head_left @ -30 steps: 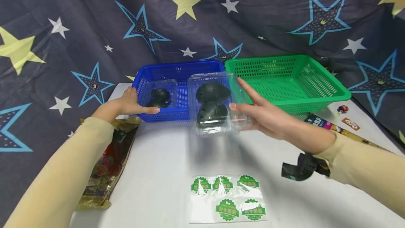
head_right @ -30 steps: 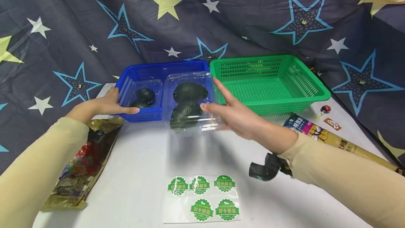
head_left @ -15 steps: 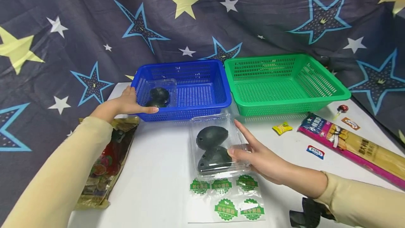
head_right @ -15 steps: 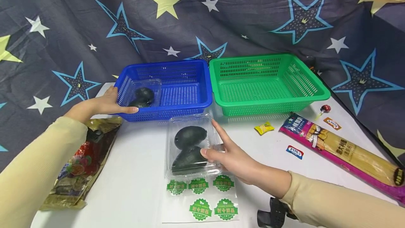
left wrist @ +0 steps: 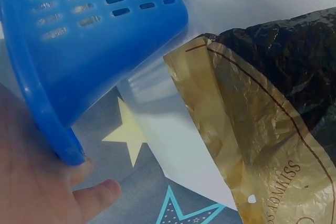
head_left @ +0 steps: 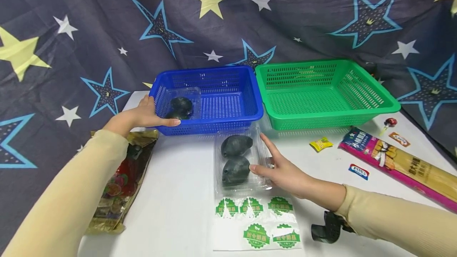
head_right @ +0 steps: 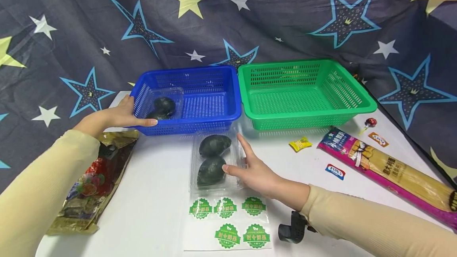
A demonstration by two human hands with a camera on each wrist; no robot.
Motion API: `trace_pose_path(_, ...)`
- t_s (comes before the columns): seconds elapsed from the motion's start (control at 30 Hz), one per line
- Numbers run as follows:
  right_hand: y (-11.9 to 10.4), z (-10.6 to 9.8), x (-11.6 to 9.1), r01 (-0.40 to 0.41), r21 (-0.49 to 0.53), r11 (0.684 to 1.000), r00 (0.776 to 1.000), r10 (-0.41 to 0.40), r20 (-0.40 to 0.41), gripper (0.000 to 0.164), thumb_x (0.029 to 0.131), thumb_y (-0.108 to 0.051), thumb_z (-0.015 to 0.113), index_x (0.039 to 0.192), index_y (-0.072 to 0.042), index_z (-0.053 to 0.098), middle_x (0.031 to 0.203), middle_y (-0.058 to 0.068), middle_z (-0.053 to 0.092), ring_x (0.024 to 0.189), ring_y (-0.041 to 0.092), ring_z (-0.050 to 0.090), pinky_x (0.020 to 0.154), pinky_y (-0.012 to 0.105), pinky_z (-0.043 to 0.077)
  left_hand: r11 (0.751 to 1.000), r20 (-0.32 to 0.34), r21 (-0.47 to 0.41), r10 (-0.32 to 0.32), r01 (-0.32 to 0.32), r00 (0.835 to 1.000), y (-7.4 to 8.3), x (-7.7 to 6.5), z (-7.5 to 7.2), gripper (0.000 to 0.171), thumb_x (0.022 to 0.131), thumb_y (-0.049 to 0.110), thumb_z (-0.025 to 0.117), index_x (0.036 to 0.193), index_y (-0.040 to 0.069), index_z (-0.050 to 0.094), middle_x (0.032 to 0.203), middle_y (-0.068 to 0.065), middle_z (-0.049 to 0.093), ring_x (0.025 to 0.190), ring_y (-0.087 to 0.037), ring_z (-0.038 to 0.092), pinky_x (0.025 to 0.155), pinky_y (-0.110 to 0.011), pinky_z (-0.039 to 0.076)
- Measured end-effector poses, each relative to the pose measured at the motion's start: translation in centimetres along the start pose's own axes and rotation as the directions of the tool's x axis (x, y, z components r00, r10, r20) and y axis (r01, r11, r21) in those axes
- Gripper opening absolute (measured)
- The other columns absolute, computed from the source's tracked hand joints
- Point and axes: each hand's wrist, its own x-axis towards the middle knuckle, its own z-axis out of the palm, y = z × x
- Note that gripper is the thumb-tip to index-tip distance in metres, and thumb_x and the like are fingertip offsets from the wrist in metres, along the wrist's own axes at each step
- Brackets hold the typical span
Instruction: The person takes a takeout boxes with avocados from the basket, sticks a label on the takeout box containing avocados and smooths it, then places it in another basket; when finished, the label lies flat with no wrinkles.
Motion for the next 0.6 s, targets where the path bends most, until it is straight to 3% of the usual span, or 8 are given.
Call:
trace_pose_path(0.07, -0.30, -0.18, 0.04, -0.002, -0.062, 0.998, 1.000, 0.002, 0.004, 0.095, 0.089, -0.037, 0.066, 0.151, -0.041, -0.007, 0.148, 0.035, 0.018, 0.111, 0.043, 0.052, 0.076, 0.041, 0.053, 1.000, 0.007, 0.007, -0.008, 0.008, 1.000, -0.01, 0.02, -0.03, 0.138, 0.071, 0.076, 0.060, 0.144, -0.008, -0.020, 0.150, -0.035, -0.016, 0.139, -0.050, -0.012, 0.107, -0.067, 0.008)
trace_pose_path(0.17, -0.76, -0.35, -0.07, 0.000, -0.118, 0.993, 1.000, 0.003, 0.022, 0.096, 0.090, -0.040, 0.064, 0.151, -0.038, -0.010, 0.152, 0.034, 0.008, 0.136, 0.052, 0.021, 0.091, 0.054, 0.046, 1.000, 0.016, 0.022, -0.018, 0.018, 1.000, 0.05, 0.00, -0.13, 0.139, 0.070, 0.078, 0.059, 0.143, -0.010, -0.020, 0.150, -0.036, -0.016, 0.138, -0.050, -0.013, 0.107, -0.067, 0.008)
trace_pose_path(0.27, -1.00, -0.37, -0.15, -0.012, -0.142, 0.990, 1.000, 0.015, 0.023, 0.097, 0.090, -0.040, 0.064, 0.152, -0.035, -0.010, 0.153, 0.033, 0.007, 0.136, 0.052, 0.019, 0.095, 0.059, 0.042, 0.999, 0.018, 0.022, -0.026, 0.026, 0.999, 0.11, -0.05, -0.21, 0.139, 0.070, 0.078, 0.058, 0.144, -0.009, -0.020, 0.150, -0.035, -0.017, 0.138, -0.050, -0.012, 0.106, -0.068, 0.007)
trace_pose_path(0.5, -0.95, -0.20, -0.09, -0.036, -0.129, 0.991, 0.999, 0.037, 0.006, 0.099, 0.089, -0.035, 0.066, 0.153, -0.028, -0.008, 0.147, 0.039, 0.019, 0.133, 0.049, 0.030, 0.083, 0.045, 0.052, 0.999, 0.027, 0.018, -0.032, 0.032, 0.999, -0.01, 0.09, -0.14, 0.138, 0.070, 0.078, 0.058, 0.143, -0.009, -0.021, 0.150, -0.035, -0.018, 0.138, -0.050, -0.014, 0.106, -0.068, 0.006)
trace_pose_path(0.6, -0.89, -0.24, -0.07, -0.037, -0.140, 0.989, 0.999, 0.037, -0.001, 0.098, 0.089, -0.035, 0.067, 0.153, -0.027, -0.007, 0.145, 0.039, 0.022, 0.131, 0.049, 0.034, 0.086, 0.045, 0.051, 1.000, 0.029, 0.021, -0.024, 0.023, 0.999, -0.15, 0.20, -0.15, 0.138, 0.071, 0.078, 0.057, 0.143, -0.010, -0.021, 0.149, -0.035, -0.019, 0.137, -0.050, -0.016, 0.106, -0.069, 0.006)
